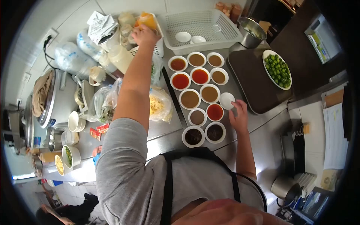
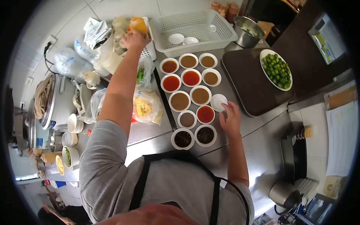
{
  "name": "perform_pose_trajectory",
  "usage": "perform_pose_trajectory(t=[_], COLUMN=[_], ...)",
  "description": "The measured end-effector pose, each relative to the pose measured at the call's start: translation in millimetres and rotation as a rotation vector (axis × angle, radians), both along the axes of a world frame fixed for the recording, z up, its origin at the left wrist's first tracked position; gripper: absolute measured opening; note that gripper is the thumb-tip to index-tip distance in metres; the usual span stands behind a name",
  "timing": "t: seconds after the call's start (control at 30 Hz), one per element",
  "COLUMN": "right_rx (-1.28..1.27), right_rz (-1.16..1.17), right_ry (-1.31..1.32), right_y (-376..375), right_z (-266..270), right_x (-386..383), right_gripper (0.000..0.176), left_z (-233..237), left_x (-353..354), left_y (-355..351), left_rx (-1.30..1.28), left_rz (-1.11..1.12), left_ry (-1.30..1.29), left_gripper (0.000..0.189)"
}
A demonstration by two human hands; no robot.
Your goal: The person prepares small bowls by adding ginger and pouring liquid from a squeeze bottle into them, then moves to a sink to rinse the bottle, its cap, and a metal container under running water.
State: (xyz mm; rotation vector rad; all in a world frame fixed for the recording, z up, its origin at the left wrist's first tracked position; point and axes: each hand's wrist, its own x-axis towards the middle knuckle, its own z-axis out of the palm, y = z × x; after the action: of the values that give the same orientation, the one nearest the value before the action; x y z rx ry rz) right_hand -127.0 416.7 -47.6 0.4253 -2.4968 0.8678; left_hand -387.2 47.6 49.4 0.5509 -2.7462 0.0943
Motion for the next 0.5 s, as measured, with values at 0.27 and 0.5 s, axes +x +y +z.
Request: perform_pose_trajectory(t=[0.27, 0.5], right_rx=[-0.161, -0.116], right_rz=[0.085, 0.073], right_ry=[0.054, 0.148], right_y=[-38.6, -97.7], right_z=[57.5, 134.8], right_x=[-27.0, -68.9], right_gripper=[0.035, 0.077], left_z=[55.9, 156.4], left_x=[23.3, 147.1], left_y=[8.1, 88.0], left_rx=[0.087, 0.541], left_rz=[-0.235, -0.795], left_ry=[0.39, 0.568], left_gripper=[0.073, 0.07])
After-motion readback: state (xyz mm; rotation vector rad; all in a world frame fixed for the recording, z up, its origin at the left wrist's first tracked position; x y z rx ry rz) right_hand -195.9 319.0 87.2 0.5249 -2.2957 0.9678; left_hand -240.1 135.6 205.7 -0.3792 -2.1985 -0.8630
